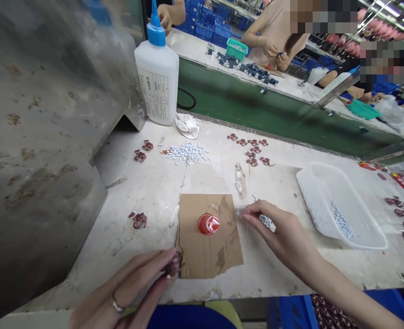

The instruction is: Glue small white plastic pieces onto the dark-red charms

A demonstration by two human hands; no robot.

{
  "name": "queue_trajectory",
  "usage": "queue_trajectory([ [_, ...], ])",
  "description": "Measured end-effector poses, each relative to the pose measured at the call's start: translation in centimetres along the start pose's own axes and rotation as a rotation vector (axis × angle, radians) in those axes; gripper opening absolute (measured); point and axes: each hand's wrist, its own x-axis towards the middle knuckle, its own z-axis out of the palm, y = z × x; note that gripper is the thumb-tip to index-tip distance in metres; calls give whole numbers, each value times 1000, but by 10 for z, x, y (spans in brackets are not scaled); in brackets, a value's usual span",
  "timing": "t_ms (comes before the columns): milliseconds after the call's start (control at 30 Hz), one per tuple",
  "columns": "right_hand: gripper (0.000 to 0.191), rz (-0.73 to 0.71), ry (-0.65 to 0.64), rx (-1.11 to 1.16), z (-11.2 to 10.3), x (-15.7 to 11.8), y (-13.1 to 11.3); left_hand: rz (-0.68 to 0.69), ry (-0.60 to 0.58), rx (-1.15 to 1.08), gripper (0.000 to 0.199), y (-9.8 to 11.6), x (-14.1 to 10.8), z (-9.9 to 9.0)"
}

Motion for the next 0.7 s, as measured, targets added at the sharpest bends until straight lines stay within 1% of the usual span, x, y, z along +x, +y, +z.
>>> queue_trajectory([
  [33,7,-7,-17,60,0,0,-7,31,-33,20,34,2,1,1],
  [67,7,-25,-31,109,0,1,-14,30,-70,31,31,3,1,1],
  [167,16,-102,-28,178,1,4,-31,-108,-109,48,21,5,1,2],
  [233,20,-129,-7,180,2,7,-38,-119,-116,58,22,6,3,2],
  [333,17,-167,6,167,4,10,-41,-88,-138,26,30,9,7,4],
  [433,16,-237,37,139,7,13,-43,-59,-156,20,27,12,10,6],
  [500,16,-269,57,121,9,14,-44,-50,-124,49,23,15,10,8],
  [567,17,-287,65,110,11,15,-44,-65,-99,56,25,16,11,10],
  [633,17,-303,61,109,12,15,-45,-69,-99,29,29,16,12,12],
  [700,18,-317,55,115,12,15,-44,-47,-108,11,30,15,13,13],
])
